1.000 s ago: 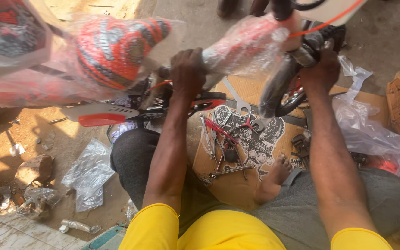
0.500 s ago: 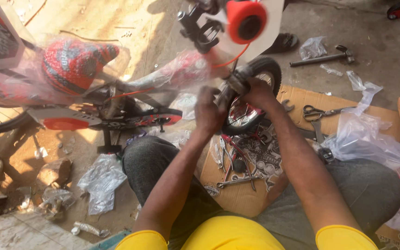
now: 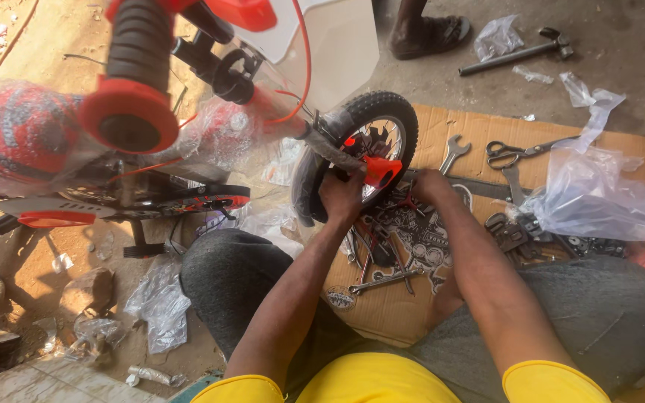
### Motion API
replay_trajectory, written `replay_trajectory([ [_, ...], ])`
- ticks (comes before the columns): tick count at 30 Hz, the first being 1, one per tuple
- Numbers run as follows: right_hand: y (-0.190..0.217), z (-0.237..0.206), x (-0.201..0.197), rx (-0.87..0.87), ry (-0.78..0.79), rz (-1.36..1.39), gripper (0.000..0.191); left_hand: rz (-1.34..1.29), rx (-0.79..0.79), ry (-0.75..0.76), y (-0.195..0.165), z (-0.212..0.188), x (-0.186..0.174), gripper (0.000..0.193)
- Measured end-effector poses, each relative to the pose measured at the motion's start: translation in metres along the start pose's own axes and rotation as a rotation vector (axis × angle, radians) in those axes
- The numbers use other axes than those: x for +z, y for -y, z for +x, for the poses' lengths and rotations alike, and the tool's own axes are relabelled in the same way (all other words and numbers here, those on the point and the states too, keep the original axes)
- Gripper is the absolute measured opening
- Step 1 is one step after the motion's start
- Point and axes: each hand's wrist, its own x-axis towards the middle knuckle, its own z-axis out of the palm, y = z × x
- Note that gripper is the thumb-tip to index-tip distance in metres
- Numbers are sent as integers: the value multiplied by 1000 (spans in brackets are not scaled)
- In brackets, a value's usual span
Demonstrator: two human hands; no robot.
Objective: The person assembles a red bicycle by removing bubble wrap from the frame and seat, then attaching the front wheel and tightening the axle nuts. They also adjust the handlebars and install a white front basket.
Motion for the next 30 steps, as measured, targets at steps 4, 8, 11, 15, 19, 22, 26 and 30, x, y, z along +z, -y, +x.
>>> replay_trajectory([
  [4,11,46,54,-320,-143,101,41,-228,68,82,-1,34,35,41],
  [8,18,90,76,-466,-308,202,21,-435,-43,142,1,68,70,34],
  [11,16,112,77,-336,-303,345,25,-603,-63,137,6,88,84,31],
  [15,-1,133,85,-111,-297,521,18,-577,-60,103,16,102,81,28],
  [19,-21,156,104,-216,-429,387,19,-481,-85,90,21,127,79,27],
  [22,-21,166,114,-346,-372,41,42,-670,-72,43,25,143,82,27],
  [26,2,163,121,-494,-366,3,52,-742,-92,1,36,148,69,26],
  [30,23,149,120,-460,-358,-99,31,-635,-149,-48,46,145,46,25],
])
